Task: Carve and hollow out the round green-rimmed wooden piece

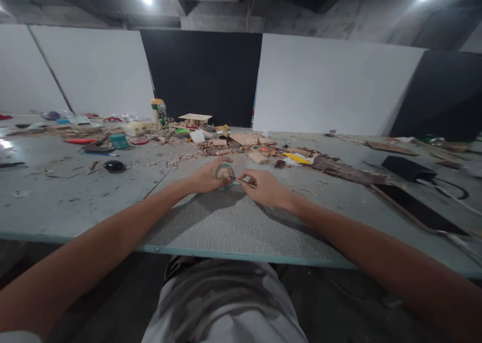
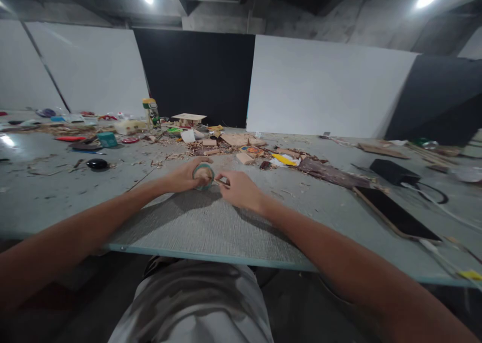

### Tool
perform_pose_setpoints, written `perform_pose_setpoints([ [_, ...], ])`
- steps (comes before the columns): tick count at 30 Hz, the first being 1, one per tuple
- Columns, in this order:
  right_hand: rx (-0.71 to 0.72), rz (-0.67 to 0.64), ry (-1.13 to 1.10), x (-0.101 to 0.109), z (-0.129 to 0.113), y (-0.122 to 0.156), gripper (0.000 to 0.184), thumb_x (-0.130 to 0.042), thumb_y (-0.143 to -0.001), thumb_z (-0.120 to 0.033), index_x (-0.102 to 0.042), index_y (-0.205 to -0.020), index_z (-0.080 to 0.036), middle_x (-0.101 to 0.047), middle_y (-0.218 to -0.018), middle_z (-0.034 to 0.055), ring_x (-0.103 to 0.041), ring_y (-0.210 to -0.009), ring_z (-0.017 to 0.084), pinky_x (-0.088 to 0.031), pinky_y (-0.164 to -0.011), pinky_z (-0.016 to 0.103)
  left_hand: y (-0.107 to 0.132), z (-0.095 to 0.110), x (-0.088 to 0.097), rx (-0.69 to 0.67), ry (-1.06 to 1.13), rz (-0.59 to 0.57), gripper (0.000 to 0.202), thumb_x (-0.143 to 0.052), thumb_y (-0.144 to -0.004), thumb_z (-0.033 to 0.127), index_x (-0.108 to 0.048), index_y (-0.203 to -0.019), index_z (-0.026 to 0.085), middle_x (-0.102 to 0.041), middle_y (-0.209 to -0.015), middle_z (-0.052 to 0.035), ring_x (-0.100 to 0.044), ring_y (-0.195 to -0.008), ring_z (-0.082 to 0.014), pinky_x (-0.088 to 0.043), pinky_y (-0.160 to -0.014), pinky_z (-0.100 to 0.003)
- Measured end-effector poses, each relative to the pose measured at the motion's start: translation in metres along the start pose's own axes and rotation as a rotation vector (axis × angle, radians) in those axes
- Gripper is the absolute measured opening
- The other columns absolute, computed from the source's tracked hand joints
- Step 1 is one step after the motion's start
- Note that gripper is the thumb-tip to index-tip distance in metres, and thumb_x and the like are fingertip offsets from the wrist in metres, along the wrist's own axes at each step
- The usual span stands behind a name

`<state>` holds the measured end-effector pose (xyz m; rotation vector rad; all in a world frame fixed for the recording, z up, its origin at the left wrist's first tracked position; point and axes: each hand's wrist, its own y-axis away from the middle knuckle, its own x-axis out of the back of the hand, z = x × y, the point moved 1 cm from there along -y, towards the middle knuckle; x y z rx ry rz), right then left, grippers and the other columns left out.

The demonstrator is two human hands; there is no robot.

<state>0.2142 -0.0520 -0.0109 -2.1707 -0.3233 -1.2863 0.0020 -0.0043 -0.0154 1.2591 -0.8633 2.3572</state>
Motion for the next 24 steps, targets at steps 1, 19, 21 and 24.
perform_pose_setpoints([
  [1,-0.001,0.011,0.008,0.001,-0.001,0.001,0.027,-0.054,-0.089,-0.02,-0.07,-0.11,-0.016,-0.074,-0.089,0.0081,-0.061,-0.071,0.018,-0.04,-0.068,0.029,0.0,0.0,0.001,-0.001,0.018,-0.015,0.057,-0.059,-0.084,0.042,-0.046,-0.134,0.018,-0.064,-0.116,-0.0114,-0.063,-0.099,-0.026,-0.049,-0.081,-0.036],
  [19,0.176,0.04,0.105,-0.014,0.009,0.0,0.042,-0.047,-0.093,-0.017,-0.065,-0.132,-0.016,-0.069,-0.128,0.0092,-0.066,-0.113,0.024,-0.047,-0.098,0.036,-0.002,-0.006,0.005,-0.042,0.186,-0.152,0.043,-0.065,-0.078,0.046,-0.06,-0.112,0.019,-0.068,-0.103,-0.0082,-0.064,-0.091,-0.0226,-0.049,-0.076,-0.032],
  [21,0.17,0.039,0.091,-0.017,0.009,-0.001,0.042,-0.048,-0.093,-0.017,-0.066,-0.131,-0.017,-0.07,-0.127,0.0089,-0.067,-0.111,0.024,-0.049,-0.097,0.036,-0.002,-0.007,0.006,-0.025,0.174,-0.156,0.044,-0.066,-0.077,0.046,-0.061,-0.112,0.02,-0.068,-0.106,-0.0091,-0.064,-0.091,-0.0232,-0.049,-0.077,-0.032],
  [24,0.162,0.041,0.081,-0.018,0.008,-0.002,0.041,-0.049,-0.091,-0.017,-0.069,-0.128,-0.017,-0.071,-0.124,0.01,-0.069,-0.109,0.025,-0.049,-0.096,0.036,-0.003,-0.01,0.008,-0.032,0.157,-0.161,0.045,-0.066,-0.075,0.044,-0.062,-0.112,0.019,-0.068,-0.106,-0.0088,-0.064,-0.092,-0.0233,-0.05,-0.078,-0.033],
])
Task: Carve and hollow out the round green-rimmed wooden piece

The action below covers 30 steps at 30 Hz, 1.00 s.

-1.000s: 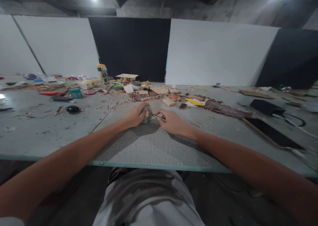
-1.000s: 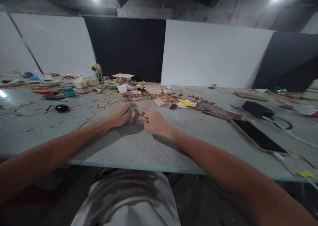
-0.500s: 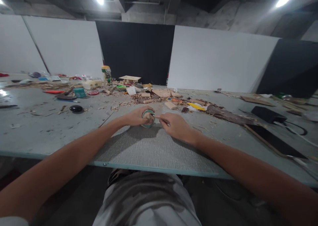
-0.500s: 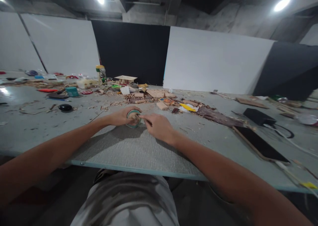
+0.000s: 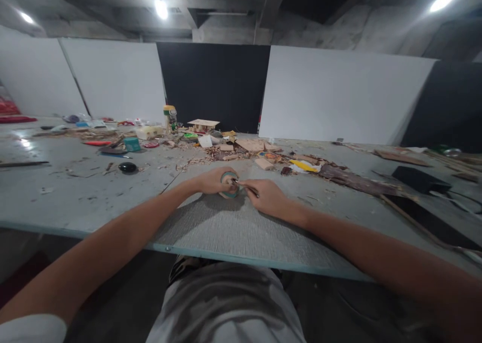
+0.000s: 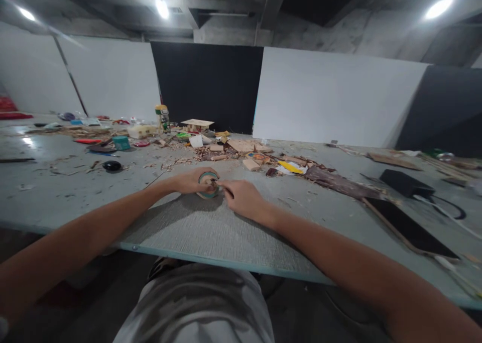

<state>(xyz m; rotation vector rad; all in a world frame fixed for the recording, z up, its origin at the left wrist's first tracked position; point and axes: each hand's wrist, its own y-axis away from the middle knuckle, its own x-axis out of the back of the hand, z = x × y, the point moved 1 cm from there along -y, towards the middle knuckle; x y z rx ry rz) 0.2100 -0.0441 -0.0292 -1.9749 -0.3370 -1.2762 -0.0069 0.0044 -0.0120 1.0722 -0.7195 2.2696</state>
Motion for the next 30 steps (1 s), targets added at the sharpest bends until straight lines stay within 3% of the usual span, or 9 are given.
perform_pose_setpoints([
  [12,-0.067,-0.104,0.009,0.021,-0.017,0.006,0.039,-0.049,-0.088,-0.015,-0.075,-0.117,-0.016,-0.075,-0.114,0.0116,-0.071,-0.097,0.027,-0.05,-0.084,0.035,0.0,0.005,0.002,-0.049,-0.066,-0.015,0.044,-0.064,-0.076,0.038,-0.061,-0.115,0.017,-0.067,-0.109,-0.0104,-0.064,-0.093,-0.0226,-0.05,-0.079,-0.032],
  [15,-0.071,-0.066,-0.005,0.024,-0.018,0.005,0.038,-0.048,-0.091,-0.017,-0.074,-0.119,-0.017,-0.075,-0.115,0.011,-0.071,-0.098,0.027,-0.049,-0.085,0.035,0.001,0.006,0.002,-0.089,-0.096,0.023,0.042,-0.063,-0.078,0.038,-0.06,-0.115,0.017,-0.067,-0.108,-0.0106,-0.064,-0.091,-0.0224,-0.049,-0.077,-0.032],
  [19,-0.028,0.008,-0.018,0.022,-0.012,0.002,0.039,-0.048,-0.092,-0.017,-0.071,-0.125,-0.018,-0.073,-0.12,0.009,-0.07,-0.103,0.025,-0.048,-0.088,0.034,0.002,0.006,0.001,-0.129,-0.106,0.055,0.037,-0.057,-0.084,0.038,-0.059,-0.114,0.017,-0.069,-0.102,-0.0099,-0.065,-0.085,-0.0208,-0.048,-0.074,-0.031],
  [30,-0.051,-0.061,-0.007,0.014,-0.014,0.003,0.037,-0.047,-0.093,-0.017,-0.073,-0.12,-0.016,-0.073,-0.12,0.0118,-0.069,-0.105,0.027,-0.05,-0.09,0.036,-0.001,0.0,0.002,-0.082,-0.174,0.046,0.04,-0.054,-0.088,0.044,-0.059,-0.115,0.016,-0.067,-0.111,-0.0113,-0.063,-0.097,-0.0246,-0.049,-0.082,-0.035],
])
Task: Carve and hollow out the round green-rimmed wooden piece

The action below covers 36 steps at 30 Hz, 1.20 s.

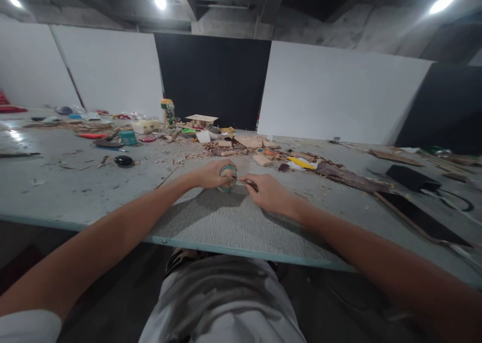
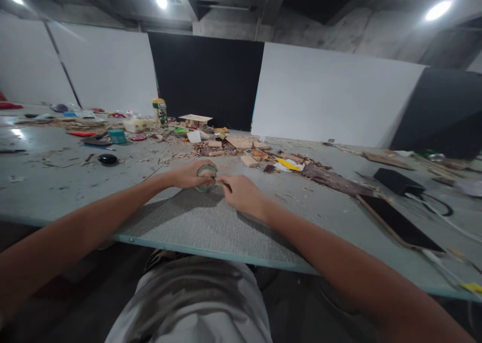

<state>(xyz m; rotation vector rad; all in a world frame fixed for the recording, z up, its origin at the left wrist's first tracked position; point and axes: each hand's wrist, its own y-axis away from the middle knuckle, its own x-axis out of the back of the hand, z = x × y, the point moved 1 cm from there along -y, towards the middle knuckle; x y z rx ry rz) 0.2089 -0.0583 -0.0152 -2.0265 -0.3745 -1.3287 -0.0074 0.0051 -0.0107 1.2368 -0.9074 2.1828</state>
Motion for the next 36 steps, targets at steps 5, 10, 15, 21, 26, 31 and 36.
perform_pose_setpoints([
  [5,-0.008,-0.04,-0.096,0.002,-0.004,0.001,0.034,-0.049,-0.091,-0.015,-0.074,-0.114,-0.014,-0.075,-0.112,0.0125,-0.07,-0.095,0.023,-0.05,-0.084,0.032,0.001,-0.004,0.0,-0.023,0.035,0.0,0.032,-0.04,-0.093,0.035,-0.062,-0.108,0.017,-0.068,-0.112,-0.0101,-0.062,-0.104,-0.0239,-0.048,-0.092,-0.036],
  [10,-0.092,-0.048,-0.118,0.009,-0.003,-0.002,0.036,-0.05,-0.091,-0.016,-0.073,-0.119,-0.014,-0.077,-0.102,0.0112,-0.068,-0.078,0.019,-0.048,-0.075,0.029,0.002,0.0,0.0,-0.047,-0.01,0.058,0.033,-0.038,-0.094,0.031,-0.059,-0.115,0.017,-0.066,-0.116,-0.0114,-0.062,-0.107,-0.0245,-0.047,-0.095,-0.038],
  [15,-0.064,0.04,-0.084,0.001,-0.002,-0.002,0.036,-0.046,-0.093,-0.015,-0.07,-0.12,-0.016,-0.073,-0.118,0.0118,-0.067,-0.1,0.023,-0.046,-0.088,0.033,0.002,0.0,-0.008,0.061,-0.083,0.14,0.041,-0.035,-0.095,0.034,-0.055,-0.126,0.017,-0.064,-0.125,-0.014,-0.061,-0.113,-0.0284,-0.047,-0.097,-0.043],
  [21,-0.112,-0.059,-0.122,-0.006,-0.01,0.002,0.028,-0.044,-0.093,-0.014,-0.065,-0.113,-0.016,-0.073,-0.106,0.0108,-0.064,-0.089,0.02,-0.045,-0.077,0.03,0.0,0.0,-0.013,0.142,-0.116,0.201,0.041,-0.035,-0.094,0.032,-0.058,-0.123,0.017,-0.066,-0.122,-0.014,-0.061,-0.115,-0.0279,-0.047,-0.099,-0.043],
  [26,-0.07,-0.107,-0.135,0.002,-0.016,0.003,0.027,-0.048,-0.091,-0.014,-0.07,-0.107,-0.017,-0.074,-0.098,0.0073,-0.063,-0.076,0.017,-0.042,-0.067,0.027,0.0,-0.003,-0.01,0.125,-0.099,0.158,0.039,-0.035,-0.095,0.033,-0.056,-0.124,0.018,-0.065,-0.123,-0.0131,-0.062,-0.111,-0.027,-0.049,-0.094,-0.04],
  [31,0.009,0.029,-0.109,0.002,-0.021,0.004,0.036,-0.049,-0.092,-0.017,-0.072,-0.12,-0.018,-0.076,-0.112,0.0081,-0.069,-0.088,0.021,-0.046,-0.077,0.03,-0.001,-0.002,-0.009,0.114,-0.089,0.154,0.041,-0.032,-0.098,0.037,-0.056,-0.124,0.017,-0.066,-0.119,-0.0126,-0.063,-0.106,-0.0263,-0.048,-0.092,-0.039],
  [36,0.057,0.02,-0.078,-0.004,-0.018,0.004,0.045,-0.048,-0.087,-0.011,-0.072,-0.125,-0.02,-0.075,-0.114,0.0085,-0.07,-0.092,0.021,-0.049,-0.083,0.03,0.0,0.001,-0.011,0.082,-0.088,0.155,0.049,-0.023,-0.101,0.042,-0.058,-0.123,0.015,-0.068,-0.112,-0.0131,-0.064,-0.101,-0.0265,-0.049,-0.087,-0.039],
])
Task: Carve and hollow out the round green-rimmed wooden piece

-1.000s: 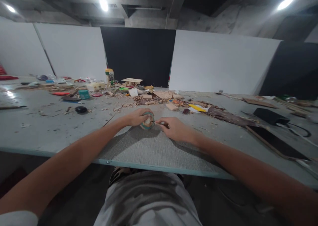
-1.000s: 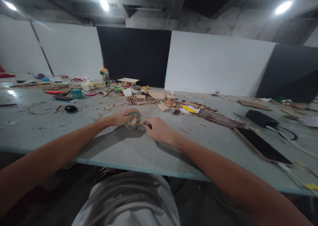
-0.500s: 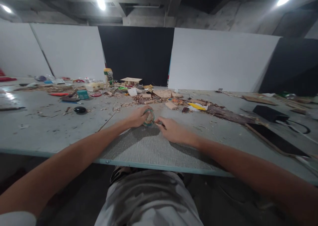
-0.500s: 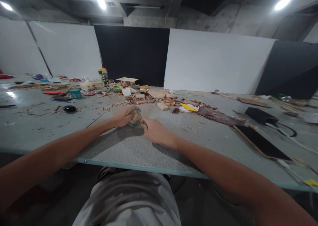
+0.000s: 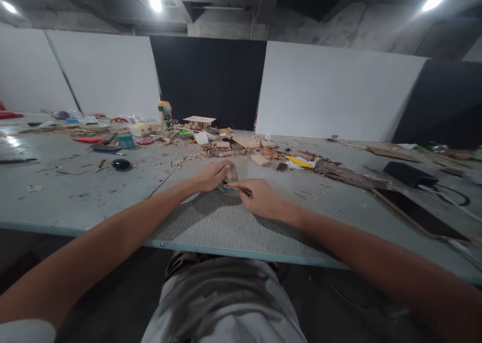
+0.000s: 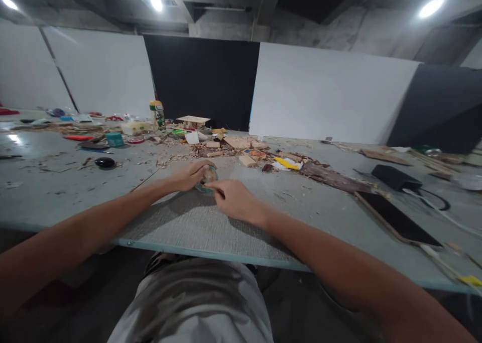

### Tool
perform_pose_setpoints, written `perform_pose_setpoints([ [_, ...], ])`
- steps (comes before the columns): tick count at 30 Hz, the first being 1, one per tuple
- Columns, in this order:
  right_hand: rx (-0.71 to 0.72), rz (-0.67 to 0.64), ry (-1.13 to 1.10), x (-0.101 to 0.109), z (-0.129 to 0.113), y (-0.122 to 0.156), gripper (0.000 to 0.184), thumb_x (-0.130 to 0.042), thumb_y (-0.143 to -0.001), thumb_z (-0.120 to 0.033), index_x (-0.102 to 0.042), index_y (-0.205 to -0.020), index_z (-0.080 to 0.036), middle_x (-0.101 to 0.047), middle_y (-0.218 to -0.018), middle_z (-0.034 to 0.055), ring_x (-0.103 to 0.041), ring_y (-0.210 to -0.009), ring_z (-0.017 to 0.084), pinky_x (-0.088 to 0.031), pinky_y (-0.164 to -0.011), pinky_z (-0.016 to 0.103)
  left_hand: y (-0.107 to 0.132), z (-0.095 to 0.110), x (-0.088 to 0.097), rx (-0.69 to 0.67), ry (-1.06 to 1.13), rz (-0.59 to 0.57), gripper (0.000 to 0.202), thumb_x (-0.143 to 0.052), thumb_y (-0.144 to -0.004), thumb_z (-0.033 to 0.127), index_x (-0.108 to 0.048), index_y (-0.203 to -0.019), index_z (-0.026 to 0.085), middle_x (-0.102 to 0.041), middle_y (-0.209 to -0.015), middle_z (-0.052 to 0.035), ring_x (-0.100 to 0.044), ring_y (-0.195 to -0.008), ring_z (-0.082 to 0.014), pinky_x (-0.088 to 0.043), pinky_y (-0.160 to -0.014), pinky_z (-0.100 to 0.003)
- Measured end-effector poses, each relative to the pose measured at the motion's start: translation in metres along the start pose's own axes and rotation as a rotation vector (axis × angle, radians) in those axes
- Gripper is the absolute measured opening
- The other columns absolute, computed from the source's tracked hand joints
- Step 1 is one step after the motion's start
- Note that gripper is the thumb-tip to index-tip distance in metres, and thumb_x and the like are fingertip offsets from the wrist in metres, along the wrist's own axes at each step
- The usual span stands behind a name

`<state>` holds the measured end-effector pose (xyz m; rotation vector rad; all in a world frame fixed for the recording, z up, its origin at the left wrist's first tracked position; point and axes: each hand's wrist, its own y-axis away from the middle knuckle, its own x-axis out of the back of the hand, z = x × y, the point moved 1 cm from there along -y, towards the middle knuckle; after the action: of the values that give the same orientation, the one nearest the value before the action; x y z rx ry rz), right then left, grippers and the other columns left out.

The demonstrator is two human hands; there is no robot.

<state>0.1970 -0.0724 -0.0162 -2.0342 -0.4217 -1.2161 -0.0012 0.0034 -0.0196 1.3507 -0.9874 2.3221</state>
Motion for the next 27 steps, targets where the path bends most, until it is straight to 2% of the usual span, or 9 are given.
perform_pose_setpoints([
  [4,0.025,-0.022,0.046,-0.002,0.0,0.0,0.047,-0.046,-0.088,-0.01,-0.07,-0.127,-0.016,-0.077,-0.109,0.0102,-0.07,-0.088,0.02,-0.049,-0.083,0.031,-0.001,-0.004,-0.001,-0.028,-0.005,-0.003,0.047,-0.024,-0.102,0.042,-0.059,-0.121,0.017,-0.068,-0.113,-0.0122,-0.064,-0.102,-0.0263,-0.048,-0.088,-0.038],
  [7,0.03,-0.056,0.068,-0.001,-0.001,0.0,0.048,-0.045,-0.088,-0.01,-0.069,-0.129,-0.016,-0.074,-0.117,0.0118,-0.07,-0.094,0.022,-0.049,-0.086,0.032,-0.001,-0.005,-0.002,-0.047,-0.009,0.004,0.045,-0.025,-0.102,0.04,-0.058,-0.121,0.016,-0.068,-0.114,-0.0127,-0.063,-0.103,-0.0267,-0.048,-0.089,-0.039],
  [15,0.021,-0.143,0.207,0.005,0.003,0.003,0.057,-0.048,-0.083,-0.006,-0.066,-0.133,-0.024,-0.076,-0.111,0.009,-0.069,-0.094,0.022,-0.048,-0.082,0.028,-0.004,-0.01,-0.004,-0.07,0.016,-0.014,0.042,-0.027,-0.101,0.039,-0.057,-0.119,0.016,-0.067,-0.108,-0.012,-0.064,-0.099,-0.0247,-0.049,-0.089,-0.039],
  [20,0.038,-0.166,0.226,0.007,0.008,0.004,0.055,-0.05,-0.085,-0.009,-0.065,-0.135,-0.026,-0.077,-0.108,0.0088,-0.069,-0.091,0.022,-0.047,-0.077,0.027,-0.004,-0.014,-0.003,-0.072,0.016,-0.025,0.043,-0.026,-0.102,0.04,-0.056,-0.122,0.016,-0.066,-0.113,-0.0132,-0.063,-0.103,-0.0252,-0.048,-0.091,-0.038],
  [27,-0.036,-0.163,0.305,0.013,0.025,0.001,0.052,-0.048,-0.087,-0.012,-0.067,-0.133,-0.028,-0.076,-0.109,0.0092,-0.07,-0.088,0.023,-0.045,-0.076,0.03,-0.004,-0.017,0.0,-0.052,0.03,-0.003,0.042,-0.026,-0.101,0.039,-0.057,-0.118,0.016,-0.065,-0.113,-0.0128,-0.061,-0.103,-0.0243,-0.047,-0.093,-0.038],
])
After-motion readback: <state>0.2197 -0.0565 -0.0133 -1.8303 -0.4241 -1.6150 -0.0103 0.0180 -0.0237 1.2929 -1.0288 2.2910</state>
